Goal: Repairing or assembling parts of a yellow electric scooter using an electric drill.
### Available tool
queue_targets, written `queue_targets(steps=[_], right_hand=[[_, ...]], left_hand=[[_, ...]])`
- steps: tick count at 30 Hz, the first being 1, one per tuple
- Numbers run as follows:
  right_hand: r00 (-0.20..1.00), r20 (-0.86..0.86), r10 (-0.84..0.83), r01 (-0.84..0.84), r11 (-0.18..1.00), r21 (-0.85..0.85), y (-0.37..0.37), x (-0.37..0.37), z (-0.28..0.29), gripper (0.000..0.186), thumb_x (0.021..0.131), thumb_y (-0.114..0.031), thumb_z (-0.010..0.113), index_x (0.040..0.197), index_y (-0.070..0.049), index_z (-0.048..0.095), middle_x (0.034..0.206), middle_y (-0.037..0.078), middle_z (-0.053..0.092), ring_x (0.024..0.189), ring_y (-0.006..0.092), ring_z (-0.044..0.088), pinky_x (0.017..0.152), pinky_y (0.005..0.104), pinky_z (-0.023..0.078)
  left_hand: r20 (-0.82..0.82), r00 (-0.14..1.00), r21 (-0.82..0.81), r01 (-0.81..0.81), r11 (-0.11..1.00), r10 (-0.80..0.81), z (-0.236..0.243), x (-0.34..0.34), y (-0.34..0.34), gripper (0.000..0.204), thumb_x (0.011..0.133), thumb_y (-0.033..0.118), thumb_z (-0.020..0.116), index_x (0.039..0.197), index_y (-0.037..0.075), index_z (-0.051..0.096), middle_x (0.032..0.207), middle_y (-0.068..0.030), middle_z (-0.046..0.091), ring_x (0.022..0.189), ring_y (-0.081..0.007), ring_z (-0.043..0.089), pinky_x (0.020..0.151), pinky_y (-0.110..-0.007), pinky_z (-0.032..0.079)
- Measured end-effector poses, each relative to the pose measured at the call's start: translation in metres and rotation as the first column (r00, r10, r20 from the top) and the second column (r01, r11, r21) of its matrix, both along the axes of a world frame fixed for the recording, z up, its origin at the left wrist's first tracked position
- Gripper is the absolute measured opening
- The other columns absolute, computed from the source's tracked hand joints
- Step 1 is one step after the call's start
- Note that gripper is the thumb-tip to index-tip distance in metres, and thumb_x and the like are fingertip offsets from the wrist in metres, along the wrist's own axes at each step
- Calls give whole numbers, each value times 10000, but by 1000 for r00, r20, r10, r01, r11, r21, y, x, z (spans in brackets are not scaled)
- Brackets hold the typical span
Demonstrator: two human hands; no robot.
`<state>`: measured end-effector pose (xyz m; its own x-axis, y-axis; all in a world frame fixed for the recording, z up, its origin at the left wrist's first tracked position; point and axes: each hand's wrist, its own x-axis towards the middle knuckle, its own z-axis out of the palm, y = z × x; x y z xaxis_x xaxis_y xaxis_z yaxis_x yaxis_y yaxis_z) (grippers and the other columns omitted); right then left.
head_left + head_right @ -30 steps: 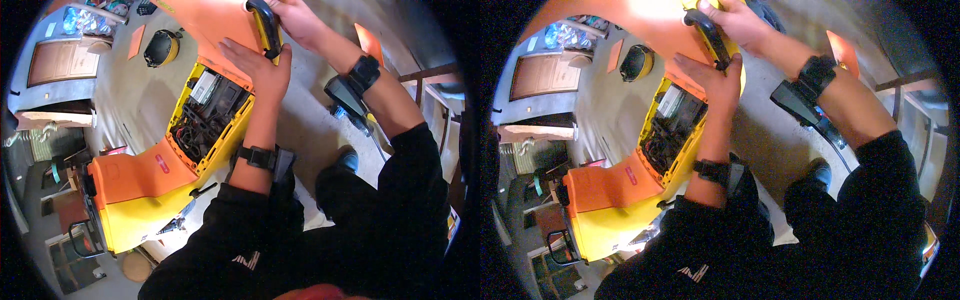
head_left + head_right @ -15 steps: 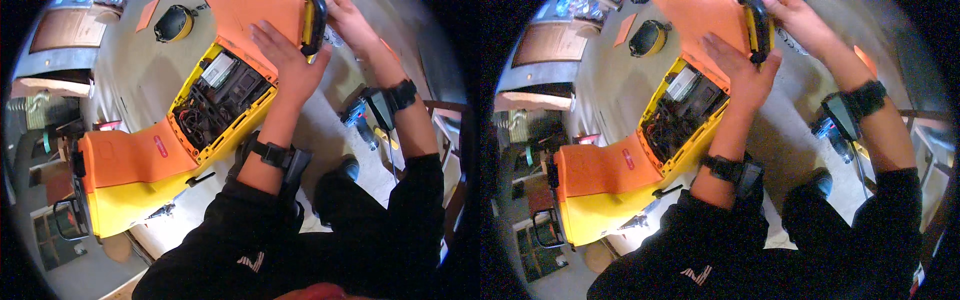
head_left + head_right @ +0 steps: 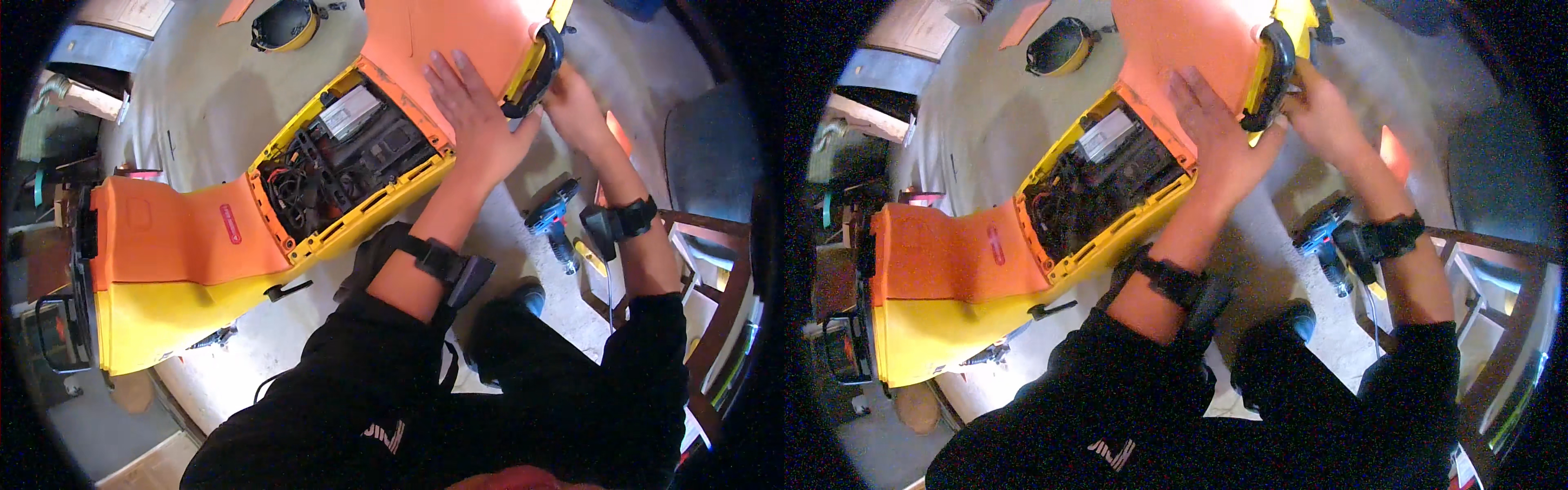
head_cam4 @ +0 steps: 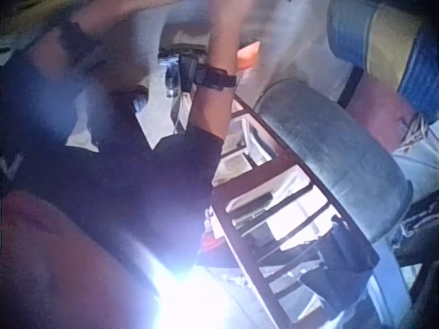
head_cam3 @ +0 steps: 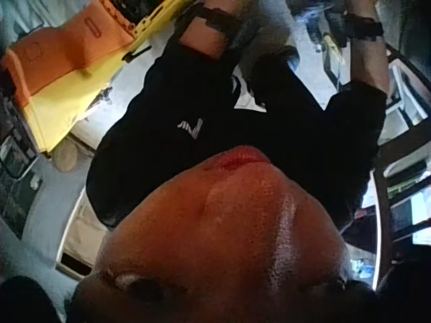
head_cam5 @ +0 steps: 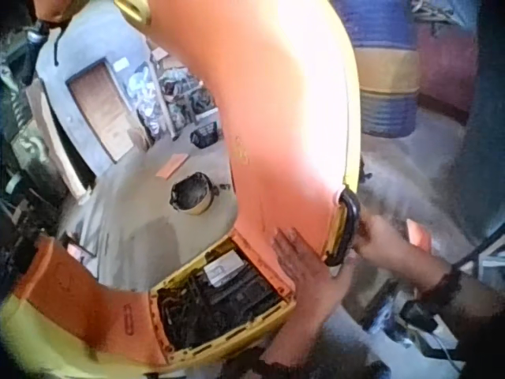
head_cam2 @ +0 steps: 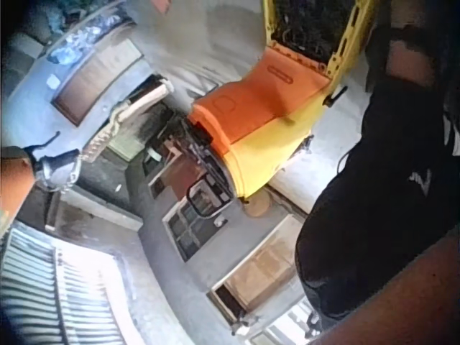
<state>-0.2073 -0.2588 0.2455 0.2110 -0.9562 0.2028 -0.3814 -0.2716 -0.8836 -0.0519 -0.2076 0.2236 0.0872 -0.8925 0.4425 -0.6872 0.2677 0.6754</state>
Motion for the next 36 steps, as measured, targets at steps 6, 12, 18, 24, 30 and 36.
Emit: queue_targets(steps=[6,12,18,24,30,36], right_hand=[[997,-68,-40,37,999,-36,11,11,17,445,882,-46,607,1305,4,476,1203,217,649,1020,329,687,867,407,534],[997,-24,-71,69,994,-79,4,8,-6,445,883,-92,635,1290,3,485,1156,242,663,1021,383,674,864,434,532],[991,-103,-85,74,992,-101,5,6,5,454,860,-173,679,1250,11,536,1130,245,663,1008,394,667,859,433,531],[983,-135,-124,118,992,-52,9,11,5,365,851,-180,681,1130,27,569,990,272,665,931,442,648,801,467,522],[970,-153,-191,177,979,-101,16,19,9,281,853,-173,667,1034,30,594,925,284,655,893,457,644,776,495,514],[960,-234,-153,162,987,19,11,14,10,334,859,-114,645,1149,21,549,1052,262,665,1000,412,656,832,439,526]], left_hand=[[26,999,-31,32,999,-31,0,6,0,1262,714,322,751,1512,-33,-160,1540,-384,-161,1420,-579,-156,1134,-667,12],[55,998,-5,-2,1000,3,3,2,-1,1256,659,187,750,1507,-58,-143,1542,-385,-142,1432,-567,-129,1151,-649,32],[71,997,-17,2,1000,-1,3,5,-3,1255,656,197,753,1495,-85,-137,1535,-397,-133,1433,-567,-111,1164,-630,22],[77,997,-60,24,998,-20,-1,3,-4,1245,678,230,747,1476,-119,-142,1521,-422,-108,1428,-573,-100,1166,-624,8],[126,992,-115,22,993,-7,-4,4,-7,1219,705,204,753,1459,-150,-137,1515,-423,-115,1430,-561,-107,1167,-617,3],[170,985,-130,-6,991,29,-5,-1,-7,1198,739,156,778,1467,-141,-126,1526,-414,-79,1435,-560,-49,1169,-611,35]])
